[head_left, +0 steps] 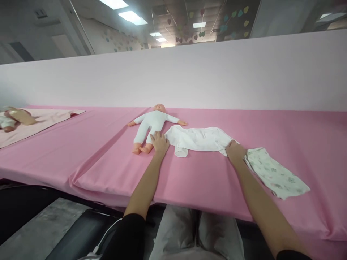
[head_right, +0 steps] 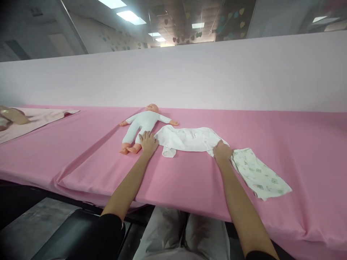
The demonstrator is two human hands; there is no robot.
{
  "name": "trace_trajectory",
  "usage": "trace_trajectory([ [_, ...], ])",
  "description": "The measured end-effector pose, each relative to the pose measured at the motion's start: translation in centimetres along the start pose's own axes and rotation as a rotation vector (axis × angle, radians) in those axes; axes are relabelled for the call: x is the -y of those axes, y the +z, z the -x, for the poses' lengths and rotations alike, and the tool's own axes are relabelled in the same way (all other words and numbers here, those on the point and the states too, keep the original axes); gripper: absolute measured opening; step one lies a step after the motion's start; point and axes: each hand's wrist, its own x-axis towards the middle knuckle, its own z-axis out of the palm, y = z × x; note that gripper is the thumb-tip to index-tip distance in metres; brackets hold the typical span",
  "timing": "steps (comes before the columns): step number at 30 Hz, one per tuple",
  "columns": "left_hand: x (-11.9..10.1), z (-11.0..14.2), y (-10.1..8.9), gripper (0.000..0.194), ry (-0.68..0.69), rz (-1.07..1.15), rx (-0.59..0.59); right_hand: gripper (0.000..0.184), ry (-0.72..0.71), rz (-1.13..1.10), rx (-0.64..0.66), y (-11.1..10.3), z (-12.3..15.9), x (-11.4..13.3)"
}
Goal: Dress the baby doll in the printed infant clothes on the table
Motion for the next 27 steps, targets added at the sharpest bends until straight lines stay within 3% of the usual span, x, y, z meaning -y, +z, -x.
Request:
trace_trajectory([
  [15,0.5,0.16,0.15,0.039,0.062,0.086,0.042,0.035,-0.009,-0.011,0.071,0.1,-0.12,-0.46],
  [27,0.41,0.21,0.61,0.038,0.101,0.078,0.05,0.035,-0.023,-0.01,0.051,0.05,-0.07,-0.44],
])
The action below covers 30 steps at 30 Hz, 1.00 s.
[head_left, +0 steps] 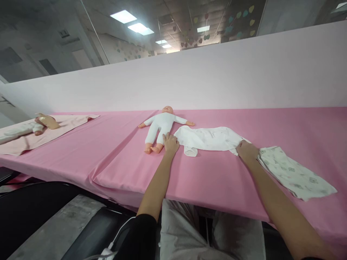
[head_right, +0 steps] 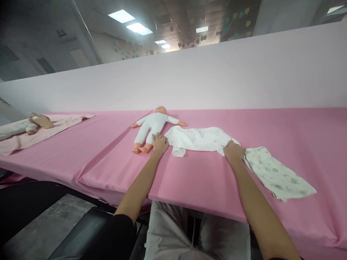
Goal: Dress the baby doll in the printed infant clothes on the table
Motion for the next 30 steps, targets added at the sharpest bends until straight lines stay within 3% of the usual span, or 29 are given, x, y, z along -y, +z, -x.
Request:
trace_trajectory([
  [21,0.39,-0.13,0.3,0.036,0.009,0.033,0.057,0.036,-0.006,0.002,0.015,-0.23,0.18,0.15],
  [30,0.53,-0.11,0.56,0.03,0.022,0.064,0.013,0.036,0.0,-0.004,0.016,-0.37,0.23,0.26],
])
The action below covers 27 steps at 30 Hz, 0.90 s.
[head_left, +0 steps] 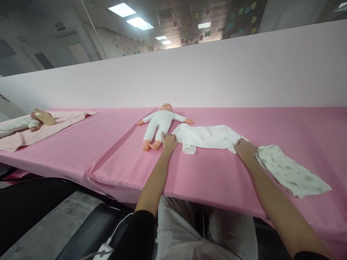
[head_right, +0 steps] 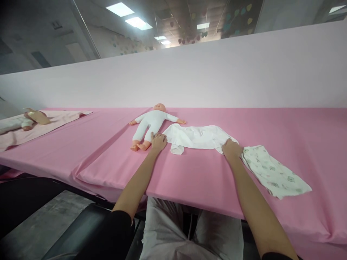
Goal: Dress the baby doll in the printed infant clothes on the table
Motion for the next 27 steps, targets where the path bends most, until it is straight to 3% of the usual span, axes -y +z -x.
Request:
trace_trajectory([
  [9,-2.1,-0.1,-1.3,0.028,-0.054,0.151,-0.094,0.037,0.001,-0.017,0.022,-0.1,0.0,0.0],
  [16,-2.3,0.3,-1.1,0.029,-0.003,0.092,0.063,0.036,-0.01,-0.041,0.015,-0.2,0.3,0.0],
  [27,-2.1,0.3,-0.7,0.031,-0.019,0.1,0.152,0.036,-0.028,-0.026,0.028,-0.2,0.1,-0.1],
])
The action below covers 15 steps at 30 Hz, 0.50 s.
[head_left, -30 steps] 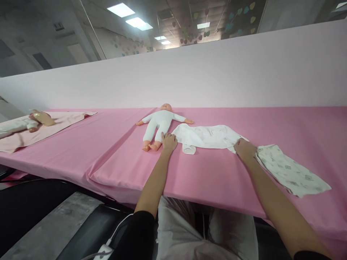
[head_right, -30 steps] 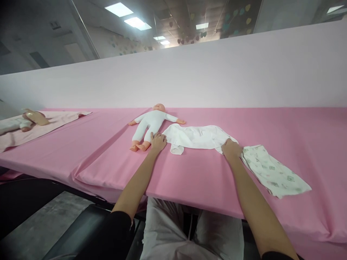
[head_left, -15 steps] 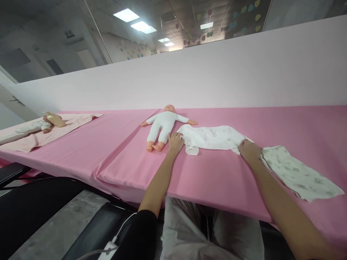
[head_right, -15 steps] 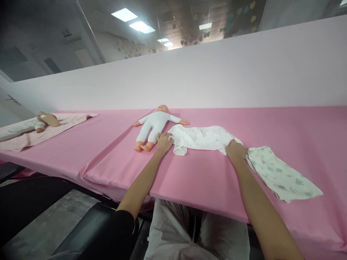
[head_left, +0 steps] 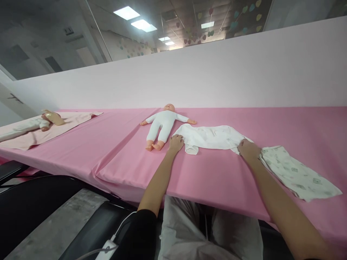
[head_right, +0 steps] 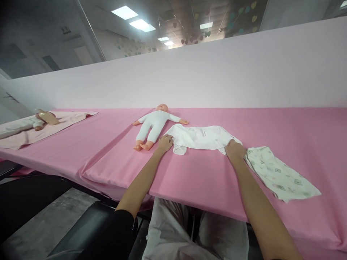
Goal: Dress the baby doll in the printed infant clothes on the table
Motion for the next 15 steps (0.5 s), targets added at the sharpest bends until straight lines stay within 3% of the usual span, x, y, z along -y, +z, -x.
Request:
trace_trajectory([
  [15,0.27,-0.1,0.21,0.032,0.019,-0.029,0.013,0.031,0.01,-0.01,0.01,0.12,-0.24,-0.14],
])
